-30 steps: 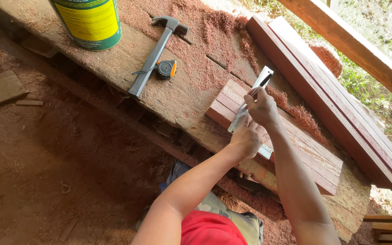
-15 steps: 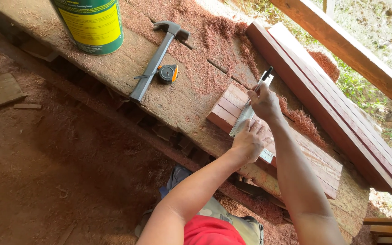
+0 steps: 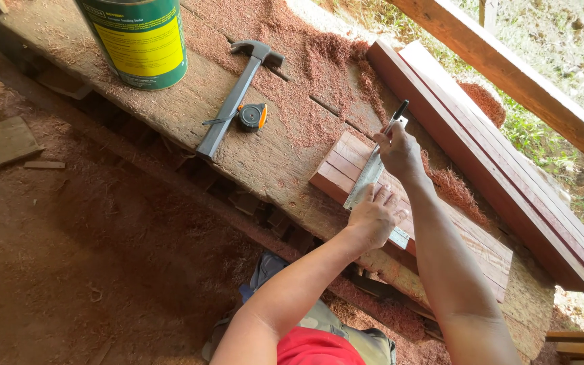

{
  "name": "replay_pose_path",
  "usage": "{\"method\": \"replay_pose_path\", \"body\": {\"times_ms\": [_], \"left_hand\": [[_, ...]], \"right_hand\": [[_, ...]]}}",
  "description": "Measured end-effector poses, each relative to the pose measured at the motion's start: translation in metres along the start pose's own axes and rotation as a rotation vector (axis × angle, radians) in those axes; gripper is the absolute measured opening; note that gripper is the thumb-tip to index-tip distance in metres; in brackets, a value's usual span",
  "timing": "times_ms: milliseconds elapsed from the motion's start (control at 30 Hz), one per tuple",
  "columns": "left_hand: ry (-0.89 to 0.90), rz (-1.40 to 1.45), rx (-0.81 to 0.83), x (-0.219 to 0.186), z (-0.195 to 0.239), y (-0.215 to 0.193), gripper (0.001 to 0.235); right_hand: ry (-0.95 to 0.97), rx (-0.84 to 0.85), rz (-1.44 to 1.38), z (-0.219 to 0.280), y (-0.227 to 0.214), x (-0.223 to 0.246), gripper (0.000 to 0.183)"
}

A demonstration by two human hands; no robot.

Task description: The person marks lines on a stack of wooden planks using a try square and a pen. They then measure the planks with a tape measure and mark additional lines. The person flips the stack of planks and continues marking lines on the other side.

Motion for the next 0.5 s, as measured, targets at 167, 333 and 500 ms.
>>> {"method": "replay_pose_path", "body": {"times_ms": [167,333,500], "left_hand": [[0.001,0.008,0.026,-0.001,0.001,-0.003,0.056],[0.001,0.004,0.007,-0.001,0.003,-0.005,0.054],[0.001,0.011,-0.018,0.000,0.004,-0.007,0.053]], "right_hand": [[-0.020,0.010,-0.018,0.000,0.003,-0.003,0.020],[-0.017,0.019,-0.063,-0.001,0.004,-0.005,0.019],[-0.072,0.020,-0.047,0.015,-0.001,0.003,0.018]]}}
Point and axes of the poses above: each hand's wrist, its own z-axis away from the middle knuckle, its own y-axis out of the palm, x = y × z, the point moved 1 cm from there along -z, towards the middle knuckle, and after that the axes turned 13 degrees about y, right-handed, at the moved point
